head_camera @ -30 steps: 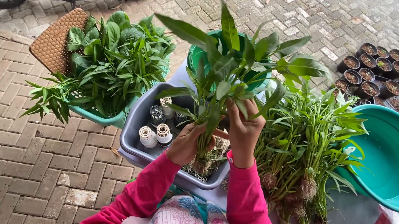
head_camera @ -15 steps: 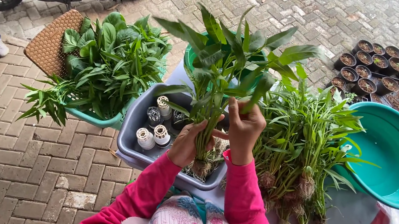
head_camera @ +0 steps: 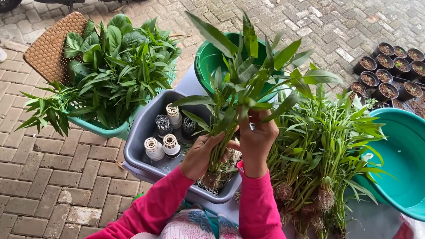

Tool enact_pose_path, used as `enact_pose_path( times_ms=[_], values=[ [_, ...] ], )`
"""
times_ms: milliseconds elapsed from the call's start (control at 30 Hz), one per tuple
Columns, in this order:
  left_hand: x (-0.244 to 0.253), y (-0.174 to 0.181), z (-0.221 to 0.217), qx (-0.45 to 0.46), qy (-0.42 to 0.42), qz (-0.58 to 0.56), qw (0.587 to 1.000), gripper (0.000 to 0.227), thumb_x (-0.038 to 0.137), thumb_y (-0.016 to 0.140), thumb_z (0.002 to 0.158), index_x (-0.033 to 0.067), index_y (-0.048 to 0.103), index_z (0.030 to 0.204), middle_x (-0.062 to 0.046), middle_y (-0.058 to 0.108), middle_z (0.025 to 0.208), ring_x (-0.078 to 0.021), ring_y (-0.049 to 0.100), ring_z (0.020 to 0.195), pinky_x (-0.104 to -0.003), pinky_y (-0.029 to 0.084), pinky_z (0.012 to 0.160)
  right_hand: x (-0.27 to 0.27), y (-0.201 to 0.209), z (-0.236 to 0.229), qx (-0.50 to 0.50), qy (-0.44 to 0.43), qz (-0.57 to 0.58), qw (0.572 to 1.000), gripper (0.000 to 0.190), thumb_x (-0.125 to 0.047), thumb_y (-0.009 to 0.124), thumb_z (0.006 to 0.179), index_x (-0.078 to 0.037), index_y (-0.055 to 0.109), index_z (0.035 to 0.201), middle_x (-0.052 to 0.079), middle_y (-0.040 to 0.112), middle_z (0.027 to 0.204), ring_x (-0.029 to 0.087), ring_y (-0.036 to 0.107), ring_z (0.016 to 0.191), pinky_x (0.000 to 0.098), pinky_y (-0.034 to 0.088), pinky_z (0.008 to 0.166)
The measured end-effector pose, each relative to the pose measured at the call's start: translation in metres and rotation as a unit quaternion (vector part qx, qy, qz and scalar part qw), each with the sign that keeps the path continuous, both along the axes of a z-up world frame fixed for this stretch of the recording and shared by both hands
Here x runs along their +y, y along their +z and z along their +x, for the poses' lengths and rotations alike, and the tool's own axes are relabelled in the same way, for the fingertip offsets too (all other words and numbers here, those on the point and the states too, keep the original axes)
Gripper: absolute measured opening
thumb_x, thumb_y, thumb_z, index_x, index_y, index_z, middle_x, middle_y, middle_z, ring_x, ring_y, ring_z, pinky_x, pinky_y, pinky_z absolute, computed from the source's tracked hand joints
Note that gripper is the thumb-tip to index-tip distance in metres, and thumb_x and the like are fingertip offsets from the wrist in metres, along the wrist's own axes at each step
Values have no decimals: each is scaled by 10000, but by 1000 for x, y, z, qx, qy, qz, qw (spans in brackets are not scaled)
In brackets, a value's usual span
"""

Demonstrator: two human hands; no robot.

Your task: The person is preparing water spinach plants for a hydroponic system by inserting the roots into plastic net pots.

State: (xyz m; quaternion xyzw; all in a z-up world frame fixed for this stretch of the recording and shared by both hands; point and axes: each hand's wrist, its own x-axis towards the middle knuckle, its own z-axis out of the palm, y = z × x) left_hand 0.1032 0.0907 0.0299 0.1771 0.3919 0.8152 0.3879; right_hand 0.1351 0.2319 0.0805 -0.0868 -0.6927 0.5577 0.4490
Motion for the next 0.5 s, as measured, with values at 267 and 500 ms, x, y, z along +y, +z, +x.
enact_pose_path(
  times_ms=[267, 500],
  values=[
    [-6, 14, 3, 2, -29, 9, 1000, 536, 343, 450, 1109, -8, 503, 1510, -164, 762, 1105, -83, 581, 712, -232, 508, 672, 31, -16, 7, 16, 152, -96, 983, 164, 44, 613, 989, 71, 719, 1111, 56, 729, 1004, 95, 683, 868, 237, 547, 796],
    [-5, 15, 8, 44, -13, -19, 999, 512, 320, 435, 1108, -1, 512, 1499, -143, 765, 1090, -75, 585, 712, -235, 512, 673, 39, -33, 6, -48, 143, -85, 985, 179, 60, 625, 957, 96, 751, 1080, 104, 755, 956, 104, 677, 827, 254, 539, 746]
  ],
)
